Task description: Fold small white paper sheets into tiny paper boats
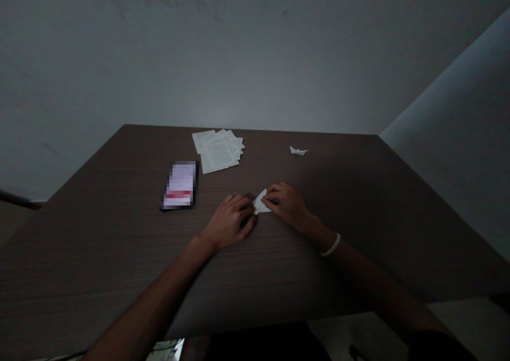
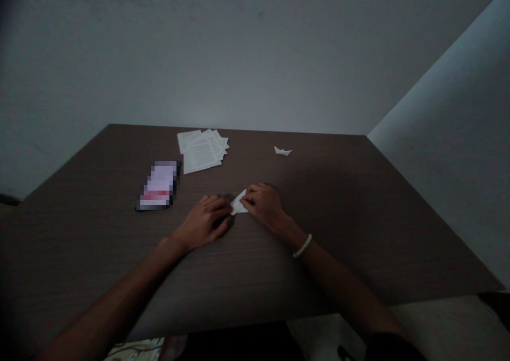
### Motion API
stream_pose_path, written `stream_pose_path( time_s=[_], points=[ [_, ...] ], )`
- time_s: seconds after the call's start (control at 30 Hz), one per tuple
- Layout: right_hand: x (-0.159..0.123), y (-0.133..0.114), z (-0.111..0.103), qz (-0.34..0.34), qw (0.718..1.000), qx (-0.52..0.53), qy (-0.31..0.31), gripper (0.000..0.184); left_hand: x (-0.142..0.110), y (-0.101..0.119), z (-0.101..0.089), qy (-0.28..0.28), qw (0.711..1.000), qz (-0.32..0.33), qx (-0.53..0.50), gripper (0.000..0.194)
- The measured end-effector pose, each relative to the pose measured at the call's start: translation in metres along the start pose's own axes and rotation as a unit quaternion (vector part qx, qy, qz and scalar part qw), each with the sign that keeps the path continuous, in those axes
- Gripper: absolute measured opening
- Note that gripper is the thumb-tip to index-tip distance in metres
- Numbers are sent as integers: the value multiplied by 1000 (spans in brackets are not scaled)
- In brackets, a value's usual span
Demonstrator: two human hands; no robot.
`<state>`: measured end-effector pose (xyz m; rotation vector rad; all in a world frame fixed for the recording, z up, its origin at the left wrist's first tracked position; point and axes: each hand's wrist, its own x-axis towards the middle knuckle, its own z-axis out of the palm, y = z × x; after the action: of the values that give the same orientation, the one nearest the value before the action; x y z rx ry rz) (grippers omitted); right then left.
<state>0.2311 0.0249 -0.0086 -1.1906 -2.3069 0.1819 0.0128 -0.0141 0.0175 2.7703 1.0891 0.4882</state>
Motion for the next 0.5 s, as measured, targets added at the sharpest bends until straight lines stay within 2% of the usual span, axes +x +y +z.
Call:
stream_pose_path(
  time_s=[0.17, 0.5],
  points=[
    [-1, -5, -1, 11, 1000, 2, -4, 16, -1, -4, -3, -3, 1000, 17, 4, 28],
    [0, -12, -3, 54, 999, -4, -5, 14, -4, -9, 0, 20, 999, 5, -27, 25]
  ],
)
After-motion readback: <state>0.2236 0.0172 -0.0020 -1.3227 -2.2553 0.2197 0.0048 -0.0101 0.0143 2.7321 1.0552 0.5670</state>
